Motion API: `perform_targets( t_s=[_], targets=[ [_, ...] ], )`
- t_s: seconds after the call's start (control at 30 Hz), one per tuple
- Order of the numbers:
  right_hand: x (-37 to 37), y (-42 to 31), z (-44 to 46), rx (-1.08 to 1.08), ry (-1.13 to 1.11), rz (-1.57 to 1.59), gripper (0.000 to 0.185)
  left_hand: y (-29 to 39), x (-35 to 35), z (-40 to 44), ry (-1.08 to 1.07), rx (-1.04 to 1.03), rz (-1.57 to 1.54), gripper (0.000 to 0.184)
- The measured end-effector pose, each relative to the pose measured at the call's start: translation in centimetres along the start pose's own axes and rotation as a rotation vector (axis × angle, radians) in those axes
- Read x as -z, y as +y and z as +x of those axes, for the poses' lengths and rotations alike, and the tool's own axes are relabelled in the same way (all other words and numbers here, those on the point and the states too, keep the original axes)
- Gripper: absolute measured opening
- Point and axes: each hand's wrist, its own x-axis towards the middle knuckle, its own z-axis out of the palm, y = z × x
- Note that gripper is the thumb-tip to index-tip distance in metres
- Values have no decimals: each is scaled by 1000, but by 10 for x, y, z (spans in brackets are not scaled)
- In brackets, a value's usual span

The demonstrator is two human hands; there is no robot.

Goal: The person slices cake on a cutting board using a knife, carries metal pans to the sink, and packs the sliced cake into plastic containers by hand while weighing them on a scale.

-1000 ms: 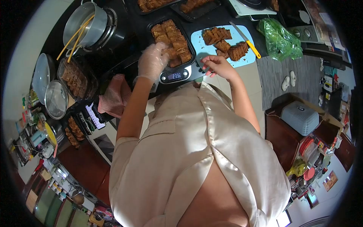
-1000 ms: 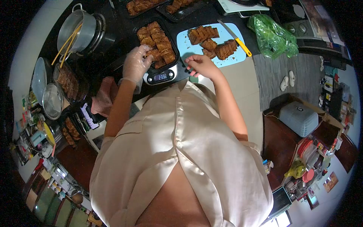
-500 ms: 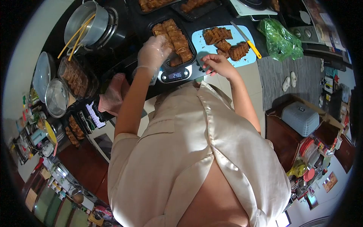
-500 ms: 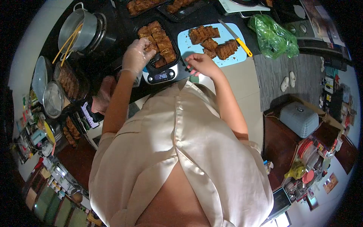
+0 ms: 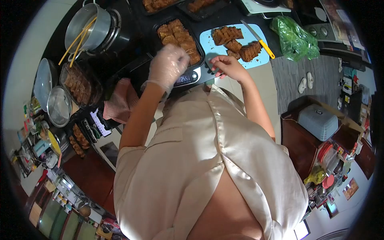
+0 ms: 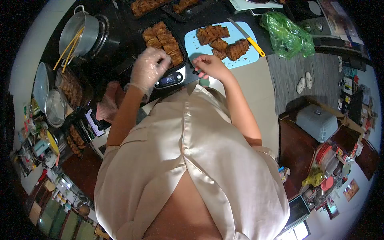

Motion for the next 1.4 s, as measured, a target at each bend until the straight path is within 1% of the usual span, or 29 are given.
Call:
perform_targets(
  t_s=[0.03, 0.07, 0.1, 0.17, 0.2, 0.27, 0.4, 0.47, 0.5, 0.57, 0.63, 0.7, 0.73, 0.77, 0.83, 0.97, 1.03, 1.1, 1.13, 1.17, 1.23, 1.27, 1.33, 1.4],
  targets=[
    [0, -2, 1, -4, 3, -4, 25, 2, 0, -3, -118, 10, 79, 20],
    [0, -2, 1, -1, 2, -4, 25, -7, -10, -5, -124, -3, 48, 24],
    [0, -2, 1, 7, 3, -3, 26, -6, -11, -4, -123, -5, 51, 24],
    [0, 1, 2, 10, 11, 5, 26, 1, -17, -3, -35, 16, -72, 28],
    [-2, 3, 4, 18, 9, 12, 26, 2, -21, -4, -40, 18, -74, 28],
    [-4, 4, 5, 31, 4, 16, 26, 0, -30, -1, -62, -47, 65, 27],
    [-7, 2, 4, 27, 5, 35, 26, -3, -41, 3, -64, -61, 29, 23],
    [-7, 4, 3, 38, 2, 38, 26, -6, -44, 2, -70, -146, -34, 22],
    [-7, 4, 3, 31, 7, 41, 25, -3, -39, 2, -72, -149, -33, 22],
    [-5, 6, 2, 24, 16, 49, 25, 3, -27, -1, -41, -48, -264, 17],
    [-2, 8, 0, 32, 37, 56, 25, -4, -10, 0, -12, 131, -288, 18],
    [0, 12, 0, 22, 35, 44, 25, -22, 2, -1, -7, 180, -177, 19],
    [1, 13, 1, 19, 28, 27, 25, -33, -2, 1, -30, 224, -170, 19],
    [1, 12, 2, 20, 23, 23, 25, -39, -8, -3, -26, 229, -170, 19],
    [-1, 9, 3, -3, 13, 9, 26, -36, -9, -5, 36, 85, -8, 19],
    [-4, 5, 6, 12, 3, 8, 26, -27, -21, -14, -17, 148, -22, 17],
    [-6, 7, 9, 24, -3, 17, 24, -19, -13, -15, 21, 156, -48, 20],
    [-9, 4, 11, 21, 12, 26, 26, -11, -4, -12, 184, 230, 64, 23],
    [-12, 2, 11, 17, 26, 34, 28, -13, -1, -9, 166, 305, 69, 22],
    [-15, 1, 12, 18, 23, 33, 28, -19, -3, -9, 168, 309, 70, 22],
    [-23, -1, 15, 104, 98, 98, 36, -37, -14, -10, 141, 144, 109, 21],
    [-26, -1, 18, 105, 94, 97, 36, -42, -22, -10, 141, 119, 87, 23],
    [-30, 3, 24, 165, 70, 122, 43, -41, -28, -5, 143, 92, 52, 23],
    [-36, 6, 27, 181, 93, 87, 42, -38, -29, -3, 143, 64, 14, 24]
  ],
)
